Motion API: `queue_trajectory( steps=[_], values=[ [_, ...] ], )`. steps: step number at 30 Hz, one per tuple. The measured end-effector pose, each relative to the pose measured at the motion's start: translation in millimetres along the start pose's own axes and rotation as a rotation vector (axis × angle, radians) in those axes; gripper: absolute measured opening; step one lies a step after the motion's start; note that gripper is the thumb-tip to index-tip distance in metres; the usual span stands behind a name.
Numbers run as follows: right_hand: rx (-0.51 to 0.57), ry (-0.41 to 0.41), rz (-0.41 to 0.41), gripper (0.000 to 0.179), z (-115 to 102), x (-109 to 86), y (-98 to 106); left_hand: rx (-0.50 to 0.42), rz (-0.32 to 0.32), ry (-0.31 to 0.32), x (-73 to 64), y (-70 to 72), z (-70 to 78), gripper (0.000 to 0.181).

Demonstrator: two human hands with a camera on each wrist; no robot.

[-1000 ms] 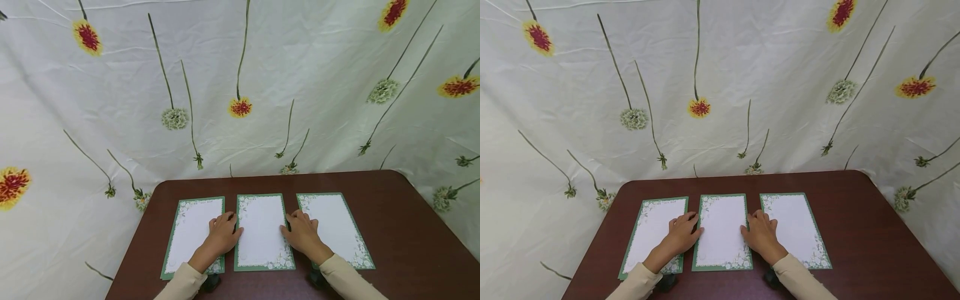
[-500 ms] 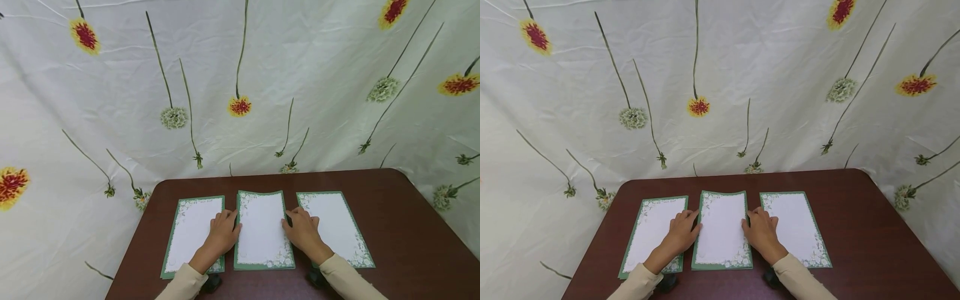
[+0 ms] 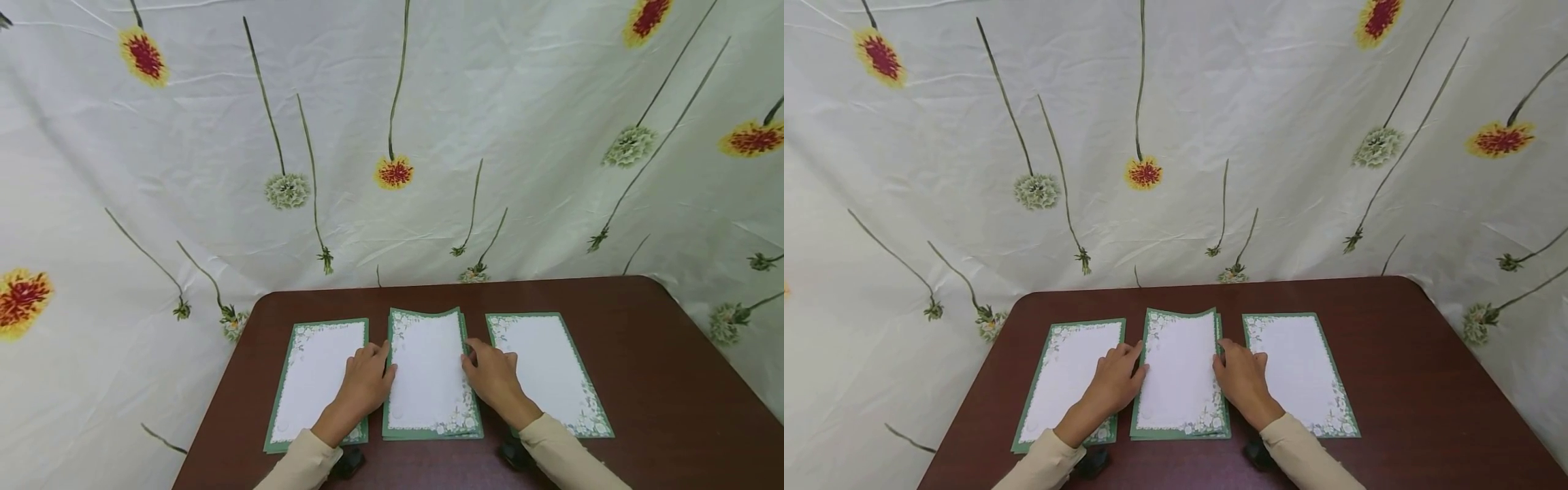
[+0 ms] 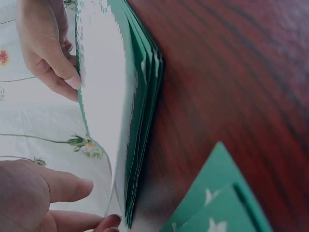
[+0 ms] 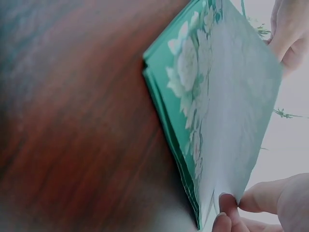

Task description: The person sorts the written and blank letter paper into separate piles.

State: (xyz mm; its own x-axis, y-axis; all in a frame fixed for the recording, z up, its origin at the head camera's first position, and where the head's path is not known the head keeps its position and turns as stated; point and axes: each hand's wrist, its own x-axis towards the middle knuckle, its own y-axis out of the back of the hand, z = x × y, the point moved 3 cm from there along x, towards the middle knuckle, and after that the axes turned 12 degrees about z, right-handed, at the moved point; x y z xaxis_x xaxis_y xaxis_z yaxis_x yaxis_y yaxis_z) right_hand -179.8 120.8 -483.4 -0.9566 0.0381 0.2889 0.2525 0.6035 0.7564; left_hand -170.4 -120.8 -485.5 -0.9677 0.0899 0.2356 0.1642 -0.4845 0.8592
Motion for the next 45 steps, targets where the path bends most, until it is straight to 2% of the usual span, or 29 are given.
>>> queue_trajectory(
  steps=[6, 12, 18, 24, 28, 34, 41, 45],
  values=[
    [0.041, -0.006, 0.0, 0.032, 0, 2.2, -2, -0.057, 0.08, -0.015, 3.3, 3.3, -1.0, 0.042],
    [0.149, -0.038, -0.019, 0.036, 5, 6.1, 5, -0.169, 0.1, -0.009, 6.6, 5.5, 2.2, 0.047],
    [0.19, -0.076, -0.02, 0.04, 15, 11.7, 20, -0.21, 0.106, -0.058, 12.1, 3.8, 15.8, 0.048],
    [0.15, -0.081, 0.024, 0.039, 29, 14.7, 43, -0.232, 0.059, -0.1, 15.6, -3.2, 38.7, 0.05],
    [0.124, -0.059, 0.06, 0.038, 42, 14.1, 59, -0.238, 0.005, -0.132, 16.7, -12.6, 56.0, 0.052],
    [0.086, -0.039, 0.093, 0.037, 65, 8.9, 79, -0.19, -0.097, -0.204, 16.4, -29.8, 82.5, 0.058],
    [0.043, -0.04, 0.095, 0.04, 92, 2.6, 101, -0.114, -0.145, -0.321, 11.5, -43.5, 108.2, 0.057],
    [-0.001, -0.029, 0.135, 0.039, 106, -1.3, 115, -0.118, -0.205, -0.332, 10.7, -51.8, 122.0, 0.057]
  ],
)
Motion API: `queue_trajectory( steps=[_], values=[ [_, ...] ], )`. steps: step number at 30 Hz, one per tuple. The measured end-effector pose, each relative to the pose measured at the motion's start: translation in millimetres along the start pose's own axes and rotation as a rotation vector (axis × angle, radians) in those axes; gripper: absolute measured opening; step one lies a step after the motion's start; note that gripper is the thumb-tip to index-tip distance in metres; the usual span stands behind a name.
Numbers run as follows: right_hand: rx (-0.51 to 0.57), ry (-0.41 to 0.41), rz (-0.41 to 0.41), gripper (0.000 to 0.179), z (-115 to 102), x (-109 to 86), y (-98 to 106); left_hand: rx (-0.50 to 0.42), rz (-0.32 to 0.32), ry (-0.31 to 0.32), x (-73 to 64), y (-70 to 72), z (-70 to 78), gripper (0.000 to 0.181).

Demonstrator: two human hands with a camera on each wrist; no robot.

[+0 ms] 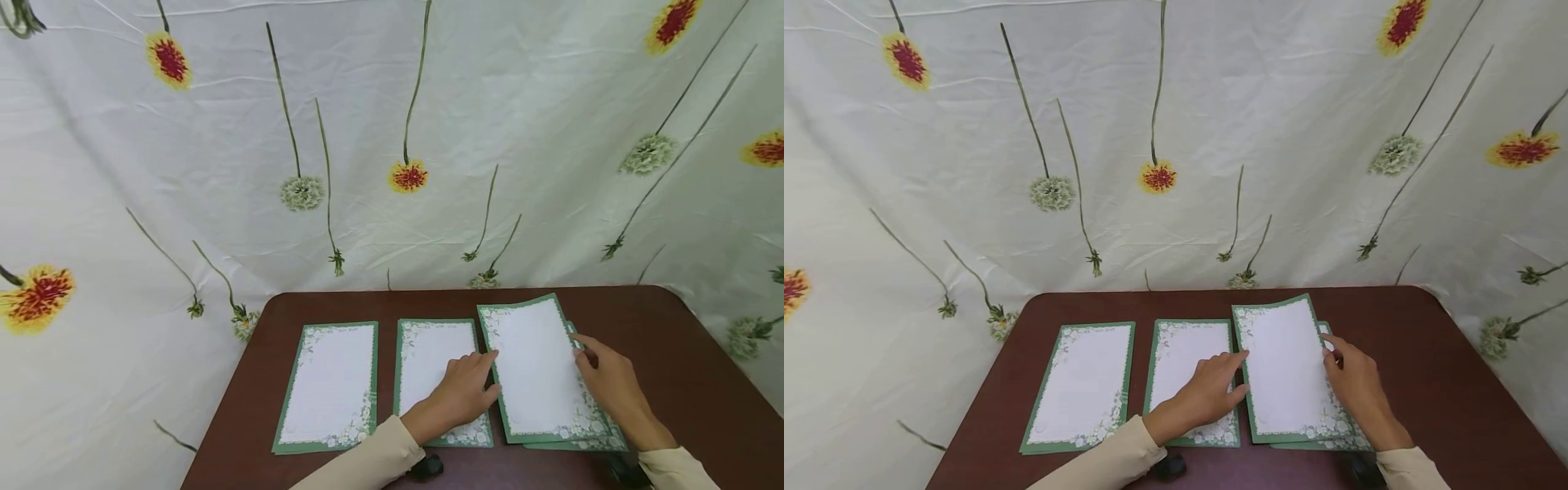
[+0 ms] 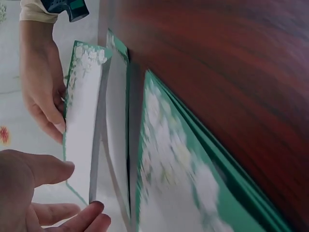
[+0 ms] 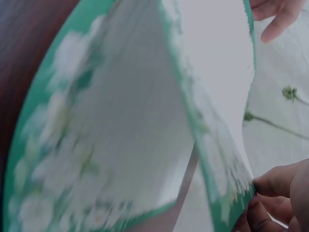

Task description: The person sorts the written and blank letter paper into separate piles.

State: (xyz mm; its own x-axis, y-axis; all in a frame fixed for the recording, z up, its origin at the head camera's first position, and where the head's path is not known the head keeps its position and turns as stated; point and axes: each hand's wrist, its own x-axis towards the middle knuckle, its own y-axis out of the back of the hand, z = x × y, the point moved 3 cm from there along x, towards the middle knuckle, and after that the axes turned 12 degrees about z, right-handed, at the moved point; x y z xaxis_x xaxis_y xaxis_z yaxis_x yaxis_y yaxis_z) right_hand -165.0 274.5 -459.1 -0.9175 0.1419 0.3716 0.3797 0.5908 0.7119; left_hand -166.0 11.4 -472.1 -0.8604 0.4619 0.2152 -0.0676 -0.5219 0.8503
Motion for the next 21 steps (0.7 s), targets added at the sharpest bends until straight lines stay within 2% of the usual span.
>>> queue_trajectory(
  steps=[5, 16, 21],
  values=[
    [-0.048, -0.041, -0.014, 0.042, 15, -2.1, 13, -0.002, -0.038, 0.001, 7.9, -10.0, 10.3, 0.058],
    [-0.092, -0.116, -0.083, 0.046, 33, 1.6, 13, 0.071, -0.074, 0.015, 18.2, -25.2, 19.7, 0.055],
    [-0.092, -0.099, -0.065, 0.044, 37, 0.5, 11, 0.104, -0.087, 0.022, 18.0, -28.0, 20.0, 0.053]
  ],
)
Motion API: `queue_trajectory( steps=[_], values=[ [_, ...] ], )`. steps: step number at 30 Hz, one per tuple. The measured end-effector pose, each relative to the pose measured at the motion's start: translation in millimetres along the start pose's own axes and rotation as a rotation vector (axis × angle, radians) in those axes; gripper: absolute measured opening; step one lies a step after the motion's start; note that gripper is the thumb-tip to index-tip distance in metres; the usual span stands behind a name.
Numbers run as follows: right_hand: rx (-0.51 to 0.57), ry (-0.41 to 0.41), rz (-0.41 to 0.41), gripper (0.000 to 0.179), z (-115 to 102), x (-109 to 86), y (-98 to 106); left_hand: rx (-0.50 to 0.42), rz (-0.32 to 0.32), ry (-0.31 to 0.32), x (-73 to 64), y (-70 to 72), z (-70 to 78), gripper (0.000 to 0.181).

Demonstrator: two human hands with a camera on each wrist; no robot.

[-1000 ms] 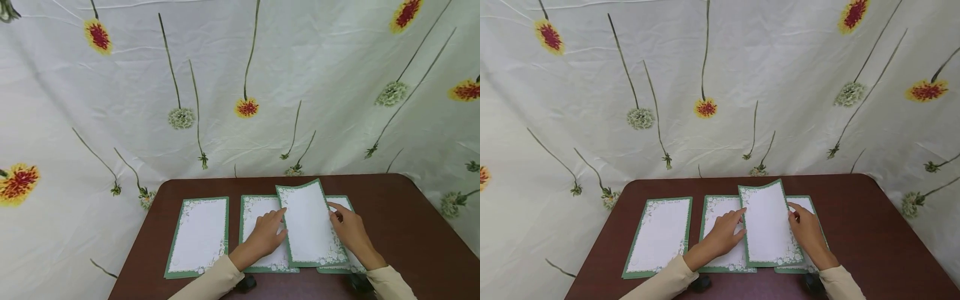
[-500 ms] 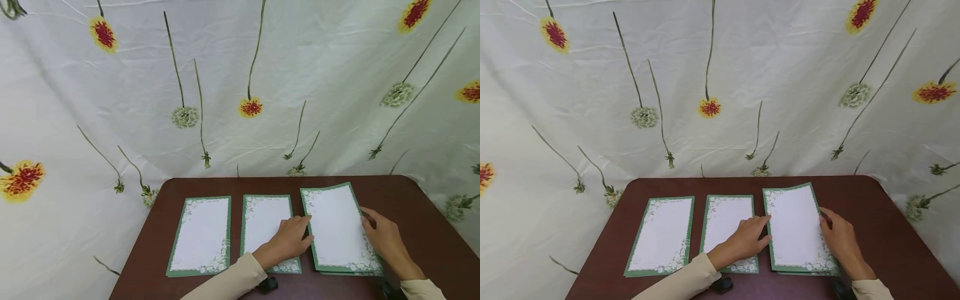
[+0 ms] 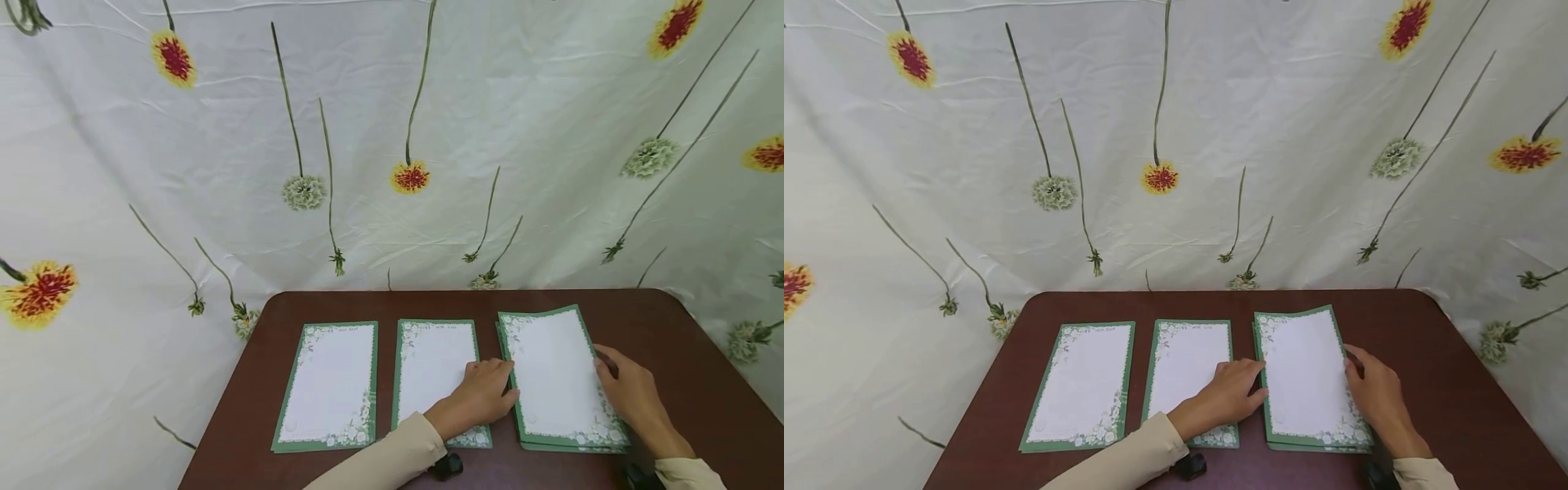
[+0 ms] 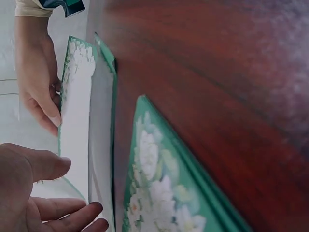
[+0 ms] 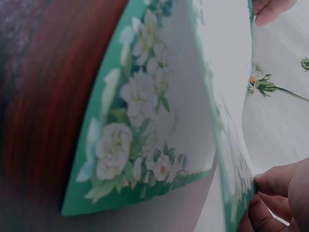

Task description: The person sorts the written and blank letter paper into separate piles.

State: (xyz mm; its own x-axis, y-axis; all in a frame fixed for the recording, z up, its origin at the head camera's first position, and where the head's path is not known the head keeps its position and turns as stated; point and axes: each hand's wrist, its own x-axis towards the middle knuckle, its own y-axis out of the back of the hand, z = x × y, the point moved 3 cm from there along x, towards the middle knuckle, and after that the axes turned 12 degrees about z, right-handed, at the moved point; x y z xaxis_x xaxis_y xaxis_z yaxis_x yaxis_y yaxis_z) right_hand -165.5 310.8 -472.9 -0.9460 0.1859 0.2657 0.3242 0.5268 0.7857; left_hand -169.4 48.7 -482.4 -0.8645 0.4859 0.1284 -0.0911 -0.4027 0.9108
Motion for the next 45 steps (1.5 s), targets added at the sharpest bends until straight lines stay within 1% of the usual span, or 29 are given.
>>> queue_trajectory(
  steps=[5, 11, 17, 24, 26, 28, 32, 34, 36, 40, 45],
  values=[
    [0.014, 0.024, 0.022, 0.041, 3, -2.9, -3, 0.023, -0.009, -0.01, -1.6, -3.8, -0.2, 0.054],
    [0.007, 0.008, 0.014, 0.041, 5, -3.8, -6, 0.059, -0.015, -0.047, -2.9, -5.0, 1.5, 0.052],
    [0.011, -0.01, 0.014, 0.041, 8, -6.4, -12, 0.107, 0.01, -0.079, -4.2, -5.5, 3.6, 0.047],
    [0.008, -0.014, 0.017, 0.042, 11, -8.4, -16, 0.163, 0.022, -0.081, -6.0, -6.5, 3.7, 0.042],
    [0.0, -0.012, 0.01, 0.042, 11, -7.7, -16, 0.162, 0.023, -0.076, -6.6, -6.7, 3.4, 0.042],
    [-0.015, -0.026, -0.016, 0.044, 12, -6.2, -15, 0.16, 0.024, -0.072, -7.2, -6.9, 3.3, 0.041],
    [-0.048, -0.08, -0.09, 0.048, 15, -3.7, -13, 0.158, 0.027, -0.072, -8.1, -6.6, 3.7, 0.041],
    [-0.061, -0.102, -0.109, 0.049, 16, -3.1, -13, 0.158, 0.03, -0.075, -8.4, -6.0, 3.9, 0.04],
    [-0.07, -0.108, -0.116, 0.049, 17, -3.1, -12, 0.156, 0.033, -0.075, -8.8, -4.7, 4.0, 0.04],
    [-0.087, -0.094, -0.12, 0.048, 17, -3.2, -11, 0.137, 0.032, -0.071, -9.4, -1.3, 2.5, 0.04],
    [-0.094, -0.074, -0.117, 0.046, 10, -1.6, -6, 0.108, 0.038, -0.056, -8.2, 4.1, -6.1, 0.043]
  ],
)
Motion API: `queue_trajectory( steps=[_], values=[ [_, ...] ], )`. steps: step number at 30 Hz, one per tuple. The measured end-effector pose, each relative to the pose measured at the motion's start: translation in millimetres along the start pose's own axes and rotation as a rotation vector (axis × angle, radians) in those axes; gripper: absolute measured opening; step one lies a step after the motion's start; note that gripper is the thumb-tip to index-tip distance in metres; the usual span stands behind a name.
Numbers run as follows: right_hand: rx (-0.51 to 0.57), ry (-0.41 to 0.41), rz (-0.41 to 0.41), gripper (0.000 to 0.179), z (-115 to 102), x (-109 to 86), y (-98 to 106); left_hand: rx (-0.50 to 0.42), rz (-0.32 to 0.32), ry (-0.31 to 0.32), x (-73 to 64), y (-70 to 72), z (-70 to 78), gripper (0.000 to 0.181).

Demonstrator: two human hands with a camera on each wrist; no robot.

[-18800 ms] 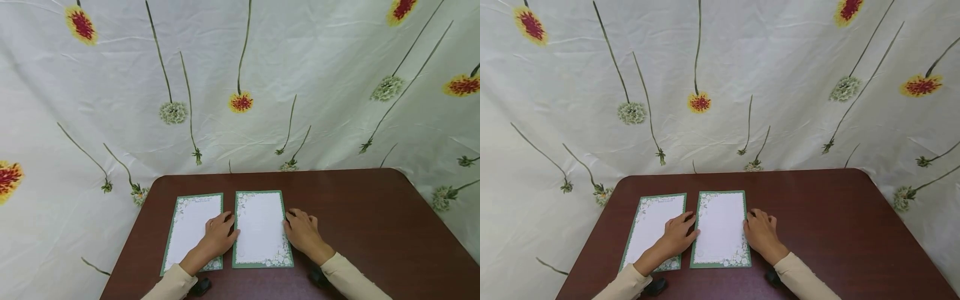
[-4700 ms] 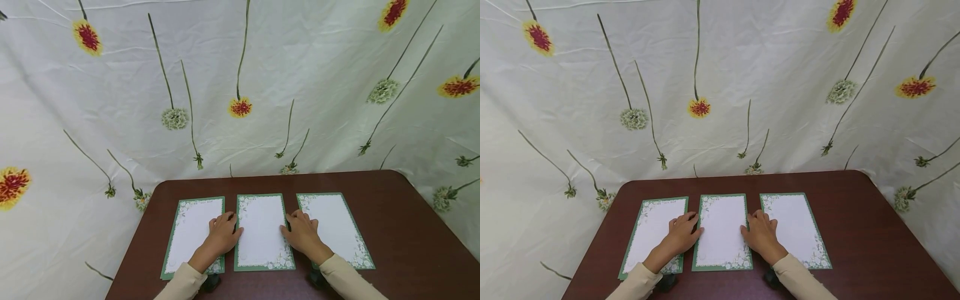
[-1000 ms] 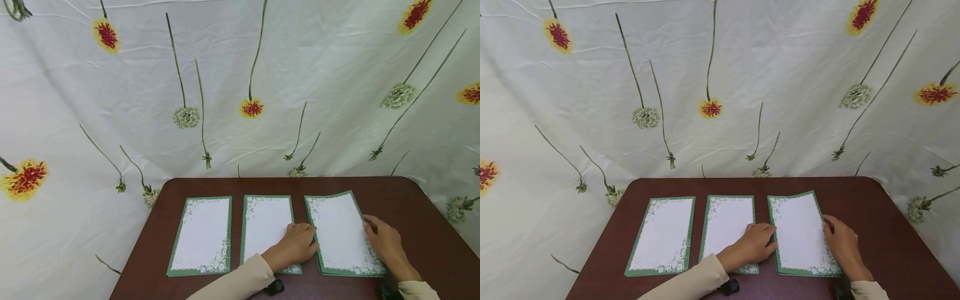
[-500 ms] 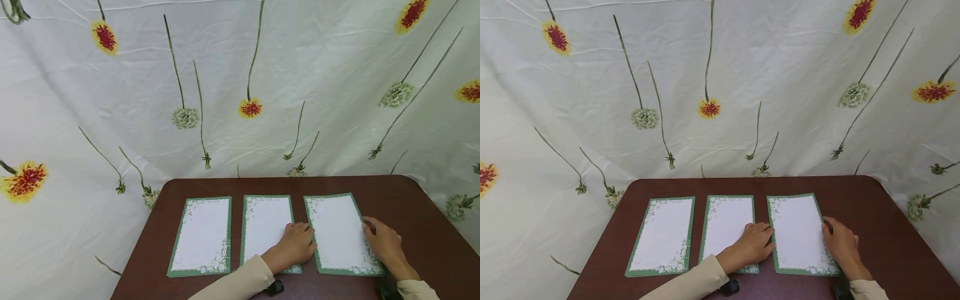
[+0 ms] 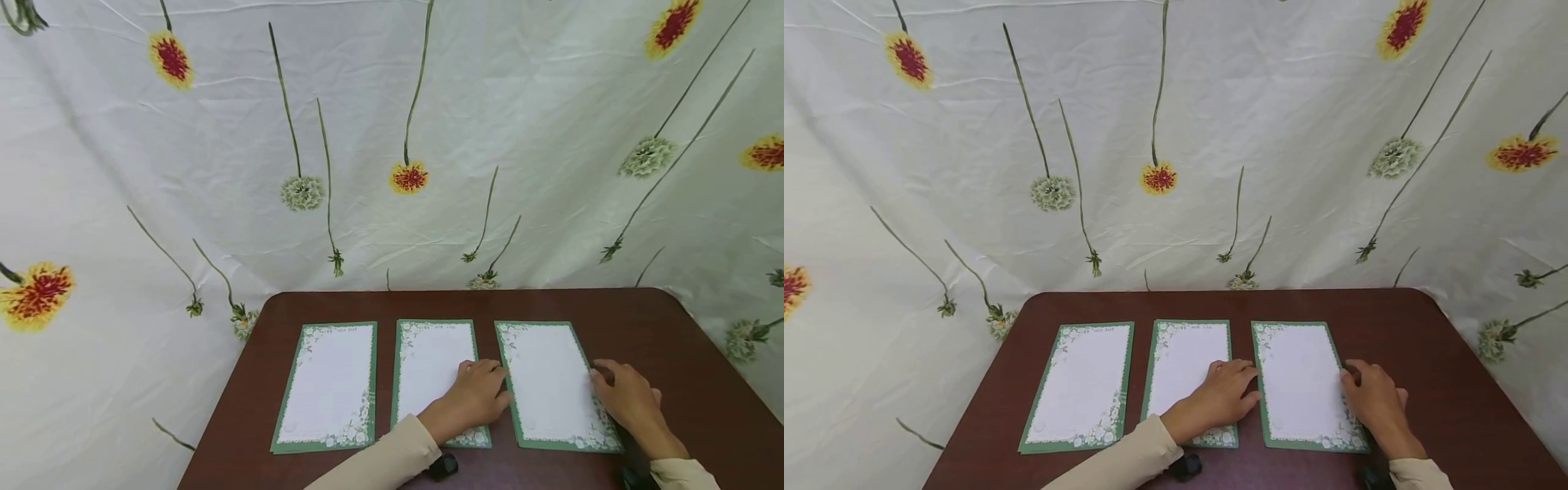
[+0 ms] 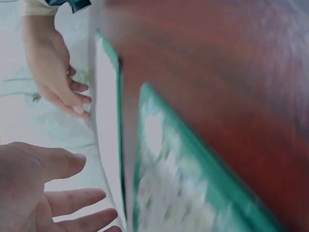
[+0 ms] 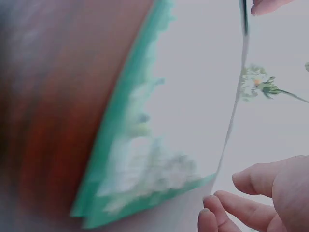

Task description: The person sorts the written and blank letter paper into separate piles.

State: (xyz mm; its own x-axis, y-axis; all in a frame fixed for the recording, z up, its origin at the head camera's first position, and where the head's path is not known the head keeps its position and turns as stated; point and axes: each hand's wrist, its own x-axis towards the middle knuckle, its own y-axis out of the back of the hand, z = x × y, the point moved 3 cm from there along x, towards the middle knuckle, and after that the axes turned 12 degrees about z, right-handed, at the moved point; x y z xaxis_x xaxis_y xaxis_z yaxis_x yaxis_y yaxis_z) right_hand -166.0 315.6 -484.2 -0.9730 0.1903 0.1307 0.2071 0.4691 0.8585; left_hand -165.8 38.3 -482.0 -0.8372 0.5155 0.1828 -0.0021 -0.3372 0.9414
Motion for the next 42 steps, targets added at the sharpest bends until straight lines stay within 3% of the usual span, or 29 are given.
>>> queue_trajectory(
  steps=[8, 15, 19, 26, 32, 42],
  values=[
    [0.037, 0.08, 0.029, 0.046, -34, -0.1, -2, -0.114, 0.042, 0.119, -8.5, 20.8, -31.5, 0.048],
    [0.06, 0.146, 0.04, 0.049, -74, -0.4, -18, -0.139, 0.099, 0.223, -23.2, 41.0, -67.6, 0.049],
    [0.056, 0.176, 0.025, 0.054, -96, 1.7, -28, -0.193, 0.129, 0.285, -32.4, 48.0, -90.8, 0.049],
    [0.055, 0.218, -0.015, 0.055, -130, 0.6, -48, -0.192, 0.143, 0.365, -51.7, 53.4, -124.6, 0.052],
    [0.032, 0.26, -0.07, 0.055, -148, -5.2, -63, -0.182, 0.143, 0.416, -65.8, 54.3, -139.3, 0.055],
    [-0.019, 0.291, -0.108, 0.051, -162, -12.4, -77, -0.169, 0.114, 0.437, -75.5, 51.0, -145.4, 0.058]
  ],
)
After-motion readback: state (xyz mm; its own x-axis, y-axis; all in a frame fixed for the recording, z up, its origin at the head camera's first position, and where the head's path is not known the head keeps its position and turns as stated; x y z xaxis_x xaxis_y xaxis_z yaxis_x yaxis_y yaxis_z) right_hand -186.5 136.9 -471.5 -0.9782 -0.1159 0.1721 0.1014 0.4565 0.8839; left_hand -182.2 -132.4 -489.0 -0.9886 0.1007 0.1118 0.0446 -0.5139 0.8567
